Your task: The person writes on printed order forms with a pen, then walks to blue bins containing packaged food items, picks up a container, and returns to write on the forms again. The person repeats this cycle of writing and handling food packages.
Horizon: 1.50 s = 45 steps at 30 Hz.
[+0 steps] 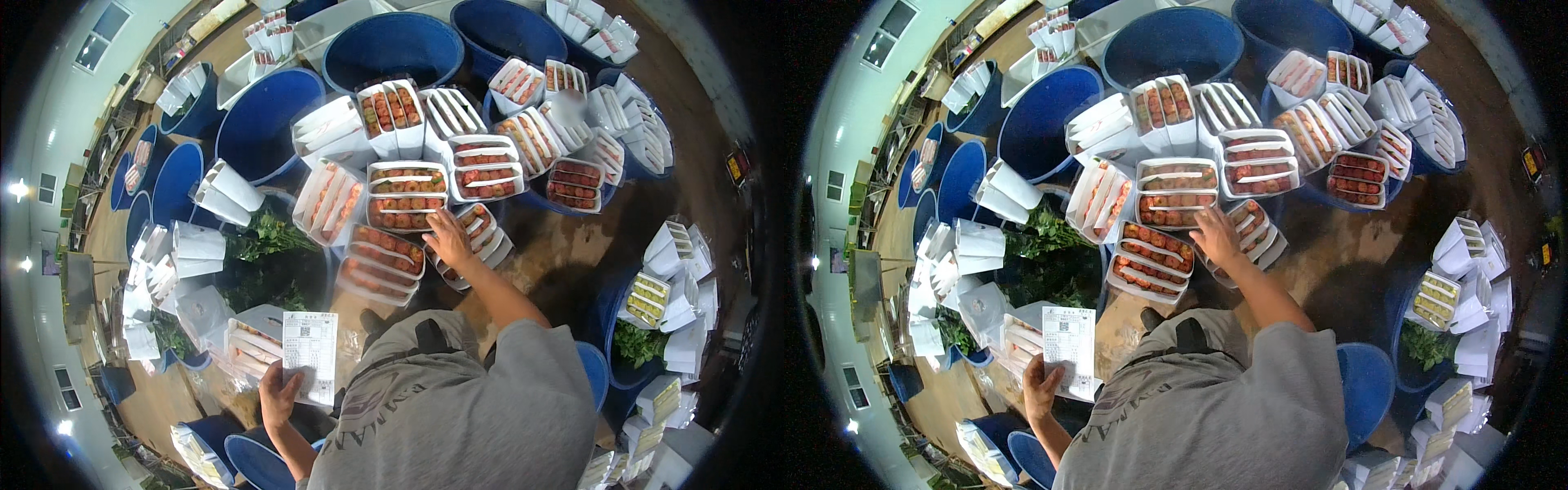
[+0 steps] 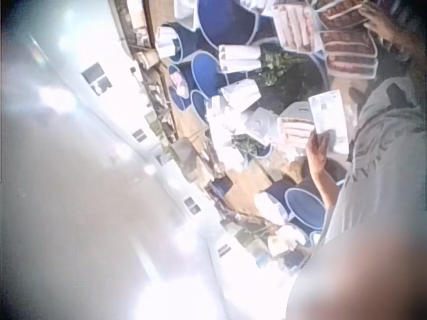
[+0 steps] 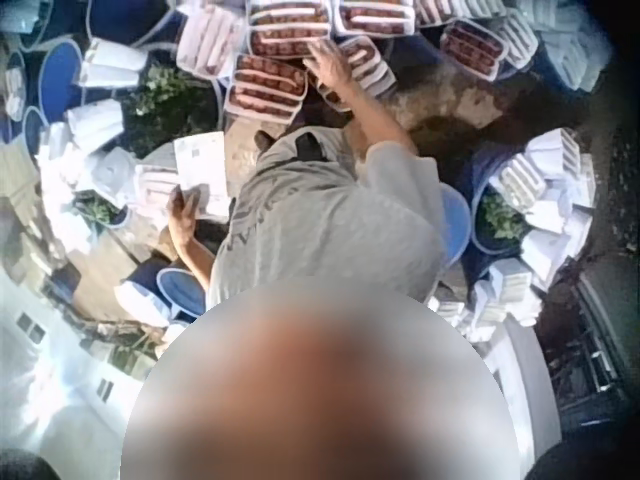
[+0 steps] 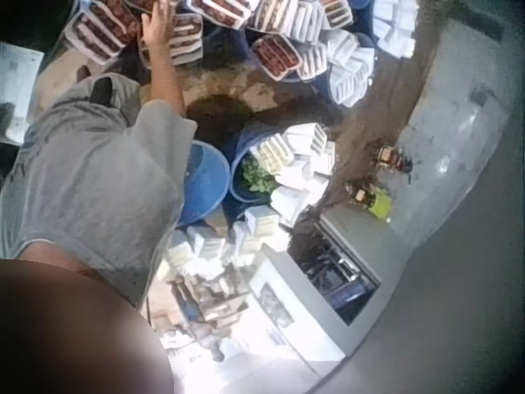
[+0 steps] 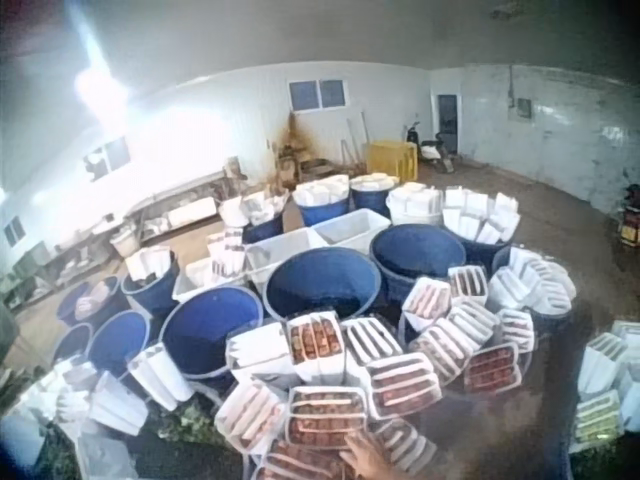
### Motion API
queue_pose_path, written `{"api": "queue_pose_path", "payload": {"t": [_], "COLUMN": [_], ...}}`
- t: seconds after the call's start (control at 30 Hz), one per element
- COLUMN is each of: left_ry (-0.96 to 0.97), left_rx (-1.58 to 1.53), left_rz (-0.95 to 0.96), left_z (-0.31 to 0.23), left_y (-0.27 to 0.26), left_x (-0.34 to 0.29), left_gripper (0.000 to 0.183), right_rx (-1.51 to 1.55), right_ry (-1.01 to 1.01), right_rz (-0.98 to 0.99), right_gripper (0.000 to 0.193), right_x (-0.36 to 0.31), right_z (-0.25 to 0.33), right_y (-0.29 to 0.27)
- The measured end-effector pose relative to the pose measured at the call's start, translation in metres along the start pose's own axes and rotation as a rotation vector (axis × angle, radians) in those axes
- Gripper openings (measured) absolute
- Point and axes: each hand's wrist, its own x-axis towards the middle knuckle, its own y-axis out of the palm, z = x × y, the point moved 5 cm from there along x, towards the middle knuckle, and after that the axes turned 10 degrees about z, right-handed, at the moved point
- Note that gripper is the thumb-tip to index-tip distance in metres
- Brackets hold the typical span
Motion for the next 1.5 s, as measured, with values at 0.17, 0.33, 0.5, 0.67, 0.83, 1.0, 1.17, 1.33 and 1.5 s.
{"api": "queue_pose_path", "payload": {"t": [0.17,0.33,0.5,0.67,0.83,1.0,1.17,1.33,1.5], "left_ry": [0.003,-0.003,-0.010,0.040,0.006,0.033,0.184,0.190,0.176], "left_rx": [-0.014,0.011,0.001,0.026,-0.072,-0.088,-0.103,-0.052,-0.010], "left_rz": [0.017,-0.031,-0.071,-0.098,-0.129,-0.146,-0.057,-0.049,0.105], "left_z": [-0.012,-0.006,0.000,-0.006,0.006,0.025,0.042,0.088,0.106], "left_y": [0.007,0.003,-0.002,-0.003,-0.011,-0.046,-0.089,-0.152,-0.173], "left_x": [0.006,0.001,-0.009,-0.012,-0.019,-0.033,-0.040,-0.059,-0.077], "left_gripper": [0.027,0.026,0.028,0.029,0.026,0.030,0.033,0.032,0.037], "right_rx": [0.018,0.107,0.177,0.815,0.678,0.542,0.488,0.504,0.470], "right_ry": [0.059,0.253,-0.202,-0.015,-0.380,-0.301,-0.135,-0.008,0.082], "right_rz": [-0.502,-0.429,-0.594,-0.009,0.235,0.529,0.330,0.141,0.220], "right_gripper": [0.058,0.047,0.053,0.031,0.018,0.027,0.024,0.024,0.022], "right_x": [0.039,0.086,0.121,0.152,0.080,-0.009,-0.055,-0.090,-0.156], "right_z": [-0.002,-0.037,0.057,0.123,0.218,0.223,0.177,0.179,0.216], "right_y": [-0.078,-0.126,-0.153,-0.095,0.027,0.089,0.109,0.126,0.174]}}
